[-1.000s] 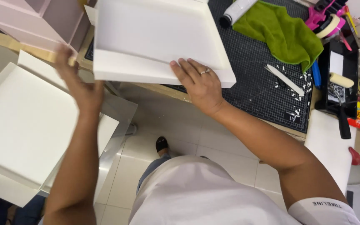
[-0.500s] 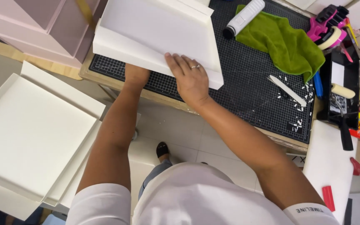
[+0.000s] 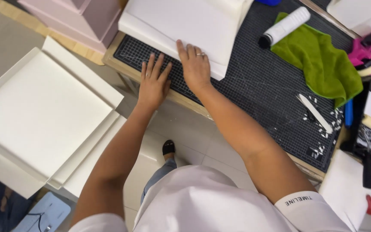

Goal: Smoothing adhesive on white board components using a squeegee and applying glue with a brush during assembly.

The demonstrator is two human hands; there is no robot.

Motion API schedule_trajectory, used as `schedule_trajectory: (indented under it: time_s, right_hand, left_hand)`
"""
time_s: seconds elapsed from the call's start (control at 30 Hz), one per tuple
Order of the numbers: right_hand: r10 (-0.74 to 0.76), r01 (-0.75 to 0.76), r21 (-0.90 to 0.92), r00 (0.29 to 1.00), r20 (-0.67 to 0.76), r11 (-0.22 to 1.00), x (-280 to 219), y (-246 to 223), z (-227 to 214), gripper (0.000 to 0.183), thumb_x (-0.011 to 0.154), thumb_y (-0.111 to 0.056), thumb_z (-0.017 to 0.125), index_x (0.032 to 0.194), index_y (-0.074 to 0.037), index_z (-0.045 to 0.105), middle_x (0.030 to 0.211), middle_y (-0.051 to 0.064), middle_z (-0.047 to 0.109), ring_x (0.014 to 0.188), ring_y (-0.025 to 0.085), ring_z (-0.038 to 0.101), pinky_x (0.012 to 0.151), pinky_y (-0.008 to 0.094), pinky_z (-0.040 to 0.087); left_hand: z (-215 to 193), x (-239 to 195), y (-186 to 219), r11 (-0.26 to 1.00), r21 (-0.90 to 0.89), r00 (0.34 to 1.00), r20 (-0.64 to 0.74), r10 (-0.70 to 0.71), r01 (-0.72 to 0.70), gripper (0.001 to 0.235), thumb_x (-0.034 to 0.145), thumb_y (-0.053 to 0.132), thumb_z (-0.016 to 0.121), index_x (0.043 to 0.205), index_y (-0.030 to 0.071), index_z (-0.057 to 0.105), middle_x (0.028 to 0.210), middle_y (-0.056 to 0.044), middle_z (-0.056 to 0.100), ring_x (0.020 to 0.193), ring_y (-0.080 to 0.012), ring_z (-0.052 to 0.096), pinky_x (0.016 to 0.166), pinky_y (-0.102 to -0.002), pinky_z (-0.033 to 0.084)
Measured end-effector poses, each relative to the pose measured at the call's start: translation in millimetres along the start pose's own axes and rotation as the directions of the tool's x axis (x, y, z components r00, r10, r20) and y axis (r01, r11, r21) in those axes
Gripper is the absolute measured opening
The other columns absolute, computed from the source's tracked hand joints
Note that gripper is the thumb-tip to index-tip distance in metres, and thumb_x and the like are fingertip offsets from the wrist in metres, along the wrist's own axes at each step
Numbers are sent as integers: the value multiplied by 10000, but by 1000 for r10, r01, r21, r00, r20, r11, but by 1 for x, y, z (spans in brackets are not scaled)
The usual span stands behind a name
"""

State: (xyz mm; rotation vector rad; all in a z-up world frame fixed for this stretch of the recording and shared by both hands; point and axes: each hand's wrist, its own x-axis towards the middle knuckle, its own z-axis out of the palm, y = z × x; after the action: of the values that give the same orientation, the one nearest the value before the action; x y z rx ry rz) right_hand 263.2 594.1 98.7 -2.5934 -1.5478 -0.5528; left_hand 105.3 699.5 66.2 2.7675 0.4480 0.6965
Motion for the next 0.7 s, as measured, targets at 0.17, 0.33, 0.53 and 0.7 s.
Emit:
schedule_trajectory:
  time_s: [0.17,0.33,0.53,0.7]
  right_hand:
    - [67,-107,110,945,319,988,16,-6,-32,834,987,-147,636,1649,-125,129,1628,272,322,1499,424,309,1234,573,220]
    - [-11,25,199,998,-70,980,-18,-5,-40,812,1188,-559,650,1671,-192,111,1704,210,202,1608,398,240,1343,592,189]
    - [-31,174,424,945,-325,889,-84,-11,-34,600,1081,-487,546,1539,-109,461,1451,143,433,1409,353,396,1181,534,285]
    - [80,43,579,979,-185,814,-147,18,-46,504,1048,-362,634,1458,-89,527,1328,98,512,1323,304,506,1120,507,386]
  left_hand:
    - [-67,-119,-28,970,-129,977,-26,-212,207,534,922,199,781,1421,143,600,1529,-229,475,1441,-502,383,1155,-675,302]
    - [-100,-212,-72,895,96,900,-81,-428,435,547,990,273,744,1461,68,558,1491,-291,499,1378,-521,451,1107,-670,331]
    - [-63,-265,-152,768,438,858,-15,-514,468,331,931,381,807,1249,299,764,1033,61,716,1008,-212,696,854,-375,550]
    - [-74,-246,-152,743,510,803,154,-575,434,230,924,226,773,1146,258,723,1028,46,708,995,-207,729,782,-345,621]
